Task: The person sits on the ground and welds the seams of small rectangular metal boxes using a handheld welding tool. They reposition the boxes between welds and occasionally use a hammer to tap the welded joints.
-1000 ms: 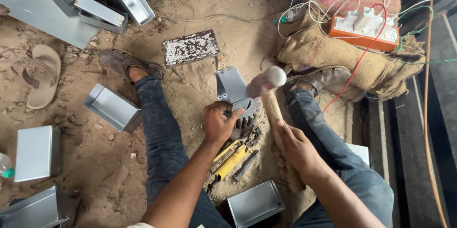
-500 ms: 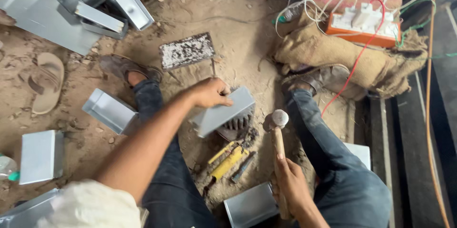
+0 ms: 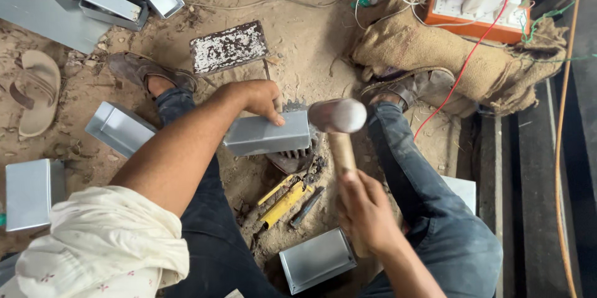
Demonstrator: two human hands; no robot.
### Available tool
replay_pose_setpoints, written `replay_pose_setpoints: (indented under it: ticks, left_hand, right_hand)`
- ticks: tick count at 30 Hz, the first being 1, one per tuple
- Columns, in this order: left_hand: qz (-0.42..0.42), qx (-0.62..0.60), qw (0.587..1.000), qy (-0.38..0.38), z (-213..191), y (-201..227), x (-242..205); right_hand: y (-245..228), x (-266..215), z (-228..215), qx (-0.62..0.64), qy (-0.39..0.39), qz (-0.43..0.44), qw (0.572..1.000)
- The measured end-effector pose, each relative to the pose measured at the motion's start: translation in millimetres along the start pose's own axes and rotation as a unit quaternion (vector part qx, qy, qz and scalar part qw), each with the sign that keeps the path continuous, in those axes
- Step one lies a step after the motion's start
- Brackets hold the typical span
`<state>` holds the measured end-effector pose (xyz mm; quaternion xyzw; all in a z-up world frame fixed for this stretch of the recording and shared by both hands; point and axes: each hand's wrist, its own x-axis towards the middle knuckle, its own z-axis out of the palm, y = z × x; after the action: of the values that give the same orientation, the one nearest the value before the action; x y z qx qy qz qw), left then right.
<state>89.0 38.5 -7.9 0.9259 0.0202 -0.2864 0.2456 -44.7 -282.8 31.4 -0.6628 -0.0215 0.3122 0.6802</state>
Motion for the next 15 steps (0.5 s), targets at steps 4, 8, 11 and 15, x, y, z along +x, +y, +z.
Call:
replay_pose_setpoints:
  ticks: [4,8,11,15]
  left_hand:
    - [-0.025,-0.007,0.999,0.021,0.2,0.1,-7.3]
    - [0.029,-0.029,0.999,0.025,4.3,-5.8,-2.2]
    - [0.014,-0.013,0.999,0.032,-3.9,-6.7,-1.9]
    - [-0.024,-0.036,0.998,0.042,6.5,-2.9,-4.9]
  right_hand:
    - [-14.2,25.5,12.6,-0.163,0.022,0.094,0.982]
    - [-20.5,37.5,8.0,-0.172,0.035,0.072,0.982]
    - [-26.9,51.3,14.0,-0.192,0.087,0.08,0.974]
    - [-33.3,51.6,6.8,-0.147,0.001,0.028,0.989]
